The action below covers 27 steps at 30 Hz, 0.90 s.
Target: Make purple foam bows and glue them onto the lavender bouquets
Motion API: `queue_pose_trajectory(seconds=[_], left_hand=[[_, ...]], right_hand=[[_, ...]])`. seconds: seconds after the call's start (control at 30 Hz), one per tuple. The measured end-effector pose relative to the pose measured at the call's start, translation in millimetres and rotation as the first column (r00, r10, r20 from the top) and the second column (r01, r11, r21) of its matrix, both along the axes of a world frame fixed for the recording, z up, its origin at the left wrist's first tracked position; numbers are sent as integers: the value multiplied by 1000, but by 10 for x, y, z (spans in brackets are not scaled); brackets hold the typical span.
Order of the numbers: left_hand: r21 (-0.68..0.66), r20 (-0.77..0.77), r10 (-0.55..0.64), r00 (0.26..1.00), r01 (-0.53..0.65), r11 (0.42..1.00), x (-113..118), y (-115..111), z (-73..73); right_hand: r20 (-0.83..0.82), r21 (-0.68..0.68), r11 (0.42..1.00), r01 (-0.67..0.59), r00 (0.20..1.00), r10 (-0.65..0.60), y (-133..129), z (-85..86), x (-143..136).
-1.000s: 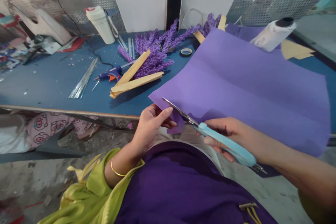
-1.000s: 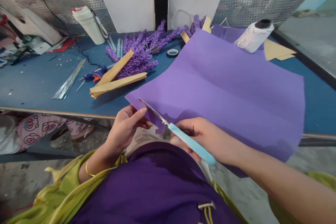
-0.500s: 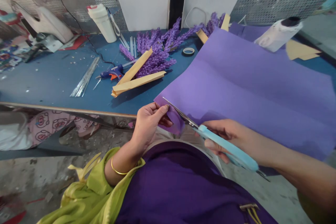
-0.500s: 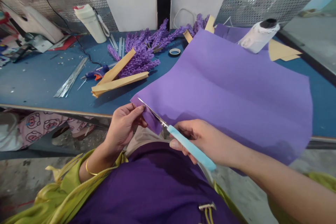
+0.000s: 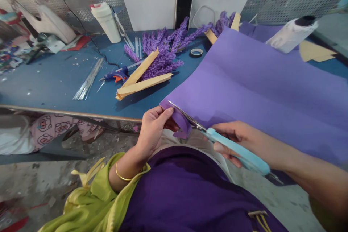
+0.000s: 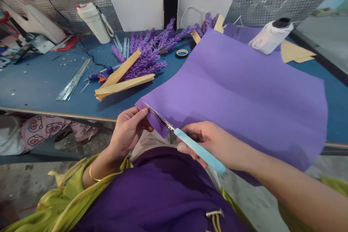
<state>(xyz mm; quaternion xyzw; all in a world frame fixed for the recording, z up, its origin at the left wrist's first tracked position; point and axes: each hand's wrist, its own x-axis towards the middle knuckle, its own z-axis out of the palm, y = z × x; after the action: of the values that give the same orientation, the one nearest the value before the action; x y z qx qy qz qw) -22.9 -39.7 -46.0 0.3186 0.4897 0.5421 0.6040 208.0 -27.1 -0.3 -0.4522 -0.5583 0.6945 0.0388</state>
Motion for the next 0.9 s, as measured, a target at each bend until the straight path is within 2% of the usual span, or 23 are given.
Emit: queue_pose_trajectory(seconds=[0.2, 0.33, 0.57, 0.7, 0.83, 0.9], left_hand=[[10, -20, -81, 997, 81, 997, -19, -10, -19], [15, -14, -84, 996, 84, 996, -27, -6, -17], [-18, -11, -84, 996, 83, 996, -9, 10, 8], [-24, -33, -79, 996, 78, 997, -10, 0, 12], [-25, -50, -68, 996, 67, 997, -47, -24, 7], [-15, -72, -49, 996, 48, 999, -76, -37, 15]], right_hand=[[-7, 3, 1000, 9, 1000, -9, 44, 22, -88], [8, 49, 999, -1, 1000, 1, 84, 14, -101], [-23, 50, 999, -21, 999, 22, 155, 34, -188], [-49, 66, 998, 3, 999, 1, 235, -26, -253], [-162, 112, 993, 31, 987, -12, 263, -46, -175], [-236, 207, 977, 58, 972, -7, 223, 11, -47]])
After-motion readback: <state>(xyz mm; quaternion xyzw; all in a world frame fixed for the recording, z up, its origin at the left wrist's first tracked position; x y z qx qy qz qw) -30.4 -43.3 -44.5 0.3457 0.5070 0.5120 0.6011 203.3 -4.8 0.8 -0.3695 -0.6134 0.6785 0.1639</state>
